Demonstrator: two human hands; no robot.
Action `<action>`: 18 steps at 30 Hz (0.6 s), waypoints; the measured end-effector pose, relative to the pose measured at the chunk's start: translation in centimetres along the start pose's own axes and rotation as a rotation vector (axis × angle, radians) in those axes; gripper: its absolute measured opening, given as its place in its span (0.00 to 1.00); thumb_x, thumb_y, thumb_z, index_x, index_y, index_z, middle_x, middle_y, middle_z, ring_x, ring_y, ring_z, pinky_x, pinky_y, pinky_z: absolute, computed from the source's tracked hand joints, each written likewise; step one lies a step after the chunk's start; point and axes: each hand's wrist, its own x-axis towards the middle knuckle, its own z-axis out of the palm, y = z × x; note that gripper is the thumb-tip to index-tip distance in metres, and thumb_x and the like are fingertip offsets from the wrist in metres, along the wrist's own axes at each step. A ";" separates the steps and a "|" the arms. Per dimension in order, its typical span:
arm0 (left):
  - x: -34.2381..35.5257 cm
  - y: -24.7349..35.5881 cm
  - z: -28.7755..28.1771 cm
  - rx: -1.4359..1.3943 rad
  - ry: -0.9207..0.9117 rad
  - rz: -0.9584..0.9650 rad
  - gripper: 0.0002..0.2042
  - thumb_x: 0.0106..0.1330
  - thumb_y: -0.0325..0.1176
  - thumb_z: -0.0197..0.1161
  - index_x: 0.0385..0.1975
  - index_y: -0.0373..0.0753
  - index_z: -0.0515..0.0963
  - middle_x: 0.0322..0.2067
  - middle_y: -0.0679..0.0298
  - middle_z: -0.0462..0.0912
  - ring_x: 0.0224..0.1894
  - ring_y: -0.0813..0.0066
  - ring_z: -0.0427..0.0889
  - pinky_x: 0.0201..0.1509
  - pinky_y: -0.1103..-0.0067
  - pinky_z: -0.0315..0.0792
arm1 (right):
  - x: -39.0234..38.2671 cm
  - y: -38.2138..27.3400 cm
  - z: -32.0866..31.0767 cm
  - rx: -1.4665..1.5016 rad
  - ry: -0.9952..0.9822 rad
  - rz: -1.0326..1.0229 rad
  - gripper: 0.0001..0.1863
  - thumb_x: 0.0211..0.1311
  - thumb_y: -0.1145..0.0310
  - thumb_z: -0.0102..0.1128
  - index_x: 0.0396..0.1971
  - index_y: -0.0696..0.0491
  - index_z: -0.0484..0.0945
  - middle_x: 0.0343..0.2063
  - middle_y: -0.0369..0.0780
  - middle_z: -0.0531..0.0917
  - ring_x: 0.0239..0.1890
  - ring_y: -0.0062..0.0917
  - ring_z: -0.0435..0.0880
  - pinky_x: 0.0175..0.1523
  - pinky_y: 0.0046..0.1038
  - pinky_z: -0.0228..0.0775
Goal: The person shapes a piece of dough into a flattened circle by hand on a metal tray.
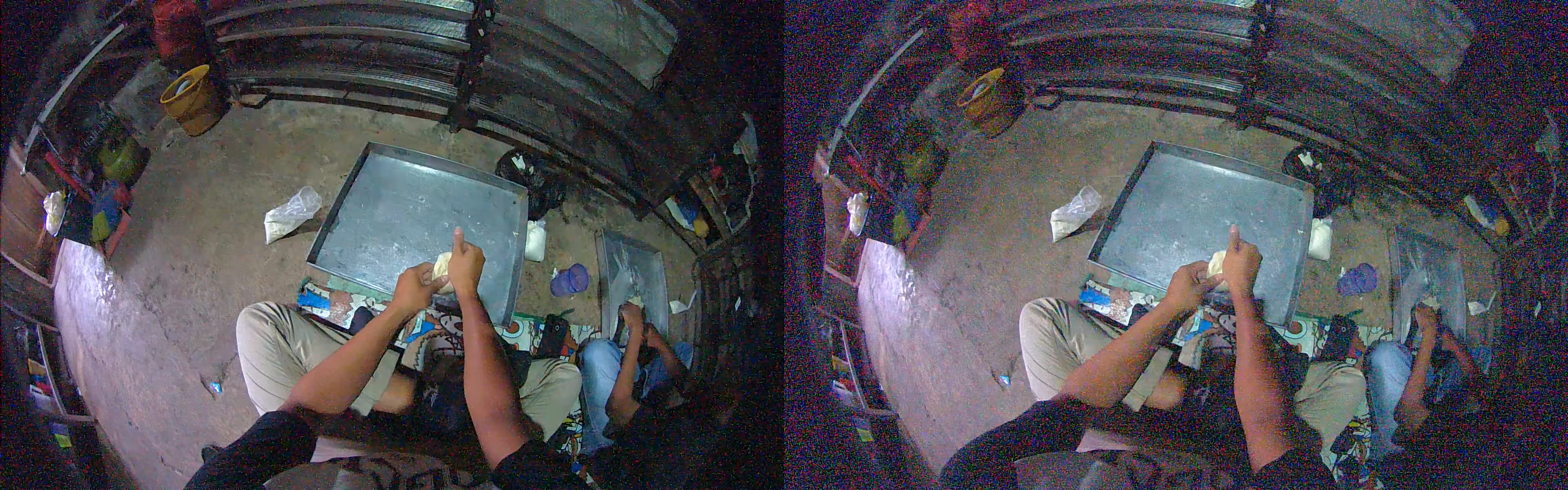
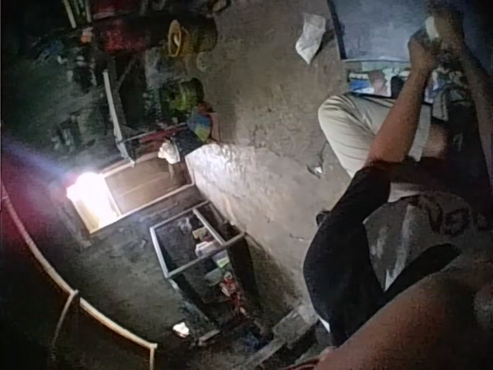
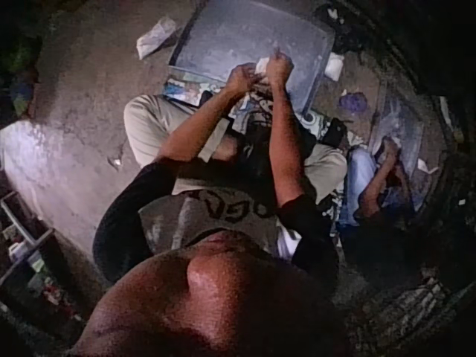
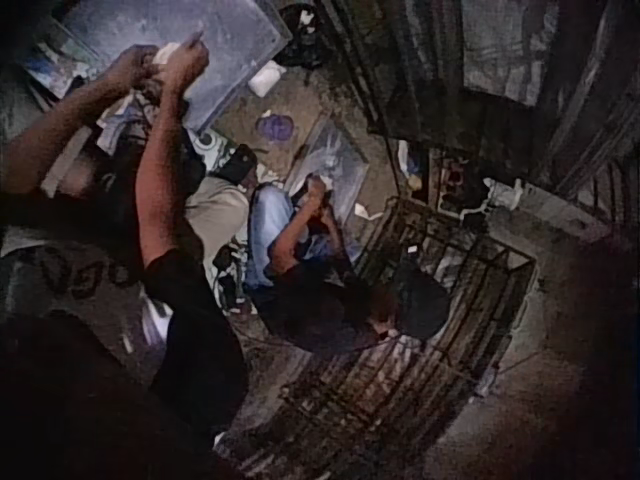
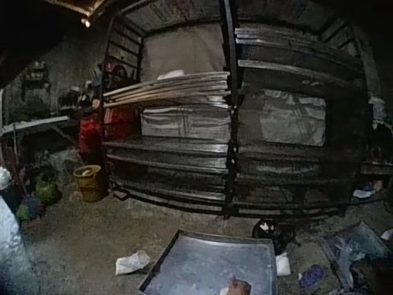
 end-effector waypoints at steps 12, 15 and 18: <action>2.1 -2.1 -2.2 0.164 0.163 0.226 0.14 0.62 0.39 0.67 0.40 0.35 0.81 0.26 0.51 0.83 0.28 0.59 0.84 0.35 0.69 0.74 | -1.1 -1.0 1.3 0.151 0.081 0.118 0.39 0.73 0.44 0.38 0.18 0.64 0.77 0.19 0.56 0.79 0.23 0.52 0.76 0.36 0.48 0.67; 1.9 -1.6 -1.7 -0.027 0.029 0.190 0.13 0.66 0.39 0.64 0.40 0.34 0.81 0.24 0.55 0.83 0.27 0.72 0.81 0.34 0.72 0.73 | 0.2 2.7 1.7 0.343 0.085 0.132 0.36 0.73 0.44 0.40 0.20 0.62 0.78 0.18 0.49 0.80 0.20 0.41 0.75 0.34 0.43 0.68; 1.3 -1.3 -0.9 -0.151 0.099 0.125 0.14 0.70 0.39 0.59 0.40 0.34 0.82 0.28 0.59 0.83 0.33 0.80 0.78 0.39 0.77 0.73 | 0.4 4.5 3.4 0.702 0.021 0.417 0.35 0.73 0.42 0.38 0.29 0.59 0.83 0.23 0.40 0.84 0.26 0.32 0.80 0.38 0.39 0.71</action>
